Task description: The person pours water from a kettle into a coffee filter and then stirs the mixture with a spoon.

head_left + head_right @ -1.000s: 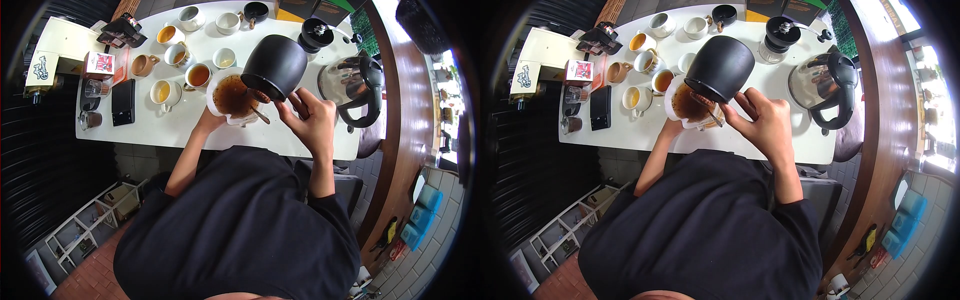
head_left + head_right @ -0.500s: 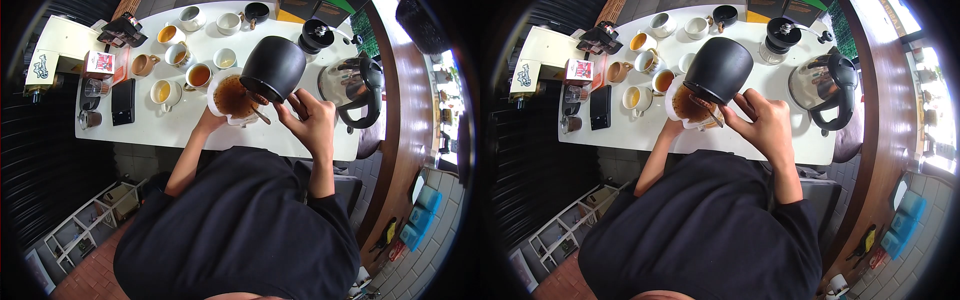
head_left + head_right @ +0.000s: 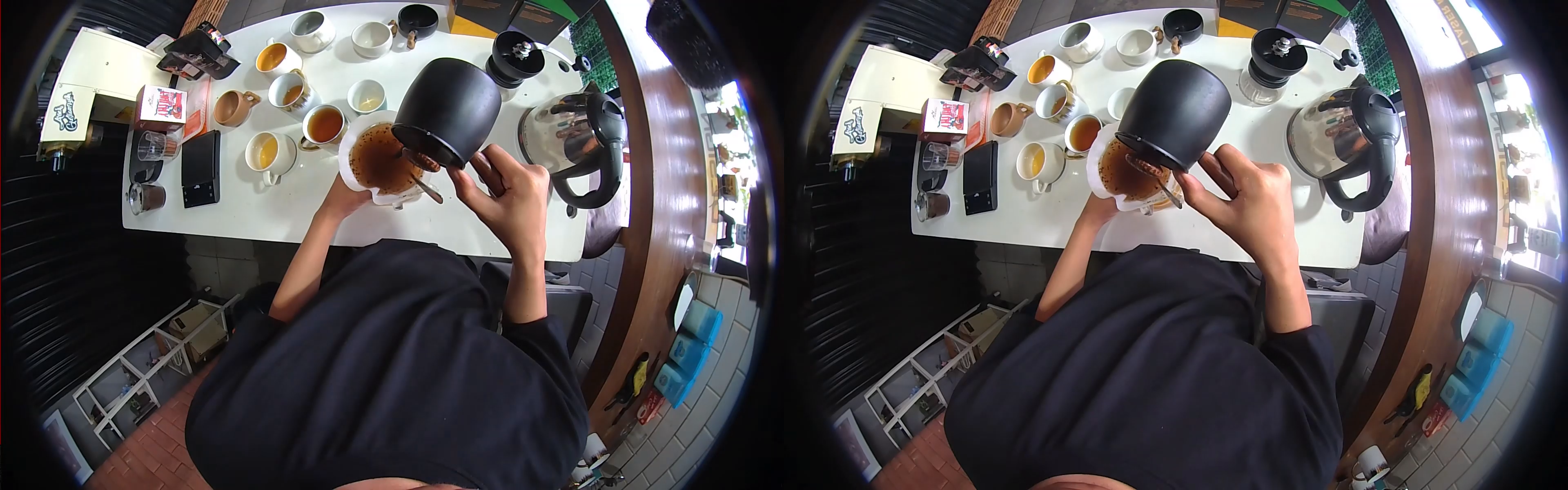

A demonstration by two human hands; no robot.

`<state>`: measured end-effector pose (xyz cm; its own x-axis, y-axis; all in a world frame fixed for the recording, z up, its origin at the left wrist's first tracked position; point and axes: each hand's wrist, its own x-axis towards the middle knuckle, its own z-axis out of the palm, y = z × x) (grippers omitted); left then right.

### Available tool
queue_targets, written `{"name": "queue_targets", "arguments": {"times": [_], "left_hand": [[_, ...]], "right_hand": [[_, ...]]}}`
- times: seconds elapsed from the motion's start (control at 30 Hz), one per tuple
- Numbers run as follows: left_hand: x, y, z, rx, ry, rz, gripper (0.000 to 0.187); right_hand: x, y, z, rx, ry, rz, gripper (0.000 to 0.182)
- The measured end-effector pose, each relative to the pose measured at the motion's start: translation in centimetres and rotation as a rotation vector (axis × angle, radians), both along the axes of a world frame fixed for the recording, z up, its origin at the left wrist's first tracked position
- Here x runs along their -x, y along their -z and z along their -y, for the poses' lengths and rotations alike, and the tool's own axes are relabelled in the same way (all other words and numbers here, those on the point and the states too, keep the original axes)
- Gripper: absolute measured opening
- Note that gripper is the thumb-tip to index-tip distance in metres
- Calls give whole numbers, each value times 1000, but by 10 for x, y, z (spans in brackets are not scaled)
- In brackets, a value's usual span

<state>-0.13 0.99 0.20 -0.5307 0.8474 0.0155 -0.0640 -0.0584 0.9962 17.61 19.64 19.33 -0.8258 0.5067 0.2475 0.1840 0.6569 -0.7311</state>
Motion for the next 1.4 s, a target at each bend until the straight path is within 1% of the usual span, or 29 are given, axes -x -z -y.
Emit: {"name": "queue_targets", "arguments": {"times": [0.23,0.33,0.43,0.53,0.57,0.63,0.77,0.83,0.97,1.0,1.07,1.17,1.23,1.4], "left_hand": [[-2,1,-1,-12,1,31,73],[-2,-3,-1,11,0,0,75],[-7,-21,-2,62,-39,-38,75],[-5,-10,-1,12,-26,13,74],[-6,-14,-1,13,-26,13,74],[-8,-25,-2,106,-44,-91,73],[-8,-27,-4,58,-51,-54,73],[-7,-26,-4,90,-54,-122,73],[-10,-40,-8,64,-91,-106,71],[-9,-40,-7,100,-79,-124,71],[-9,-41,-7,137,-68,-143,70],[-9,-40,-9,81,-69,-138,68],[-8,-33,-10,26,-49,-86,68],[-6,-22,-6,53,-64,-120,66]], "right_hand": [[-1,-3,1,-15,8,-4,36],[-2,-4,1,-16,10,-1,36],[-3,-7,2,5,15,12,37],[-4,-10,2,-9,16,-11,37],[-5,-12,2,-8,16,-12,37],[-6,-14,1,-6,9,0,37],[-7,-18,1,-28,14,-53,37],[-7,-21,0,-33,15,-79,37],[-8,-23,-2,-27,15,-83,37],[-8,-23,-2,-25,14,-92,37],[-8,-26,-3,-21,14,-103,37],[-7,-29,-5,-56,1,-136,37],[-5,-28,-7,-83,-10,-182,36],[-3,-33,-8,-120,-38,-173,36]]}}
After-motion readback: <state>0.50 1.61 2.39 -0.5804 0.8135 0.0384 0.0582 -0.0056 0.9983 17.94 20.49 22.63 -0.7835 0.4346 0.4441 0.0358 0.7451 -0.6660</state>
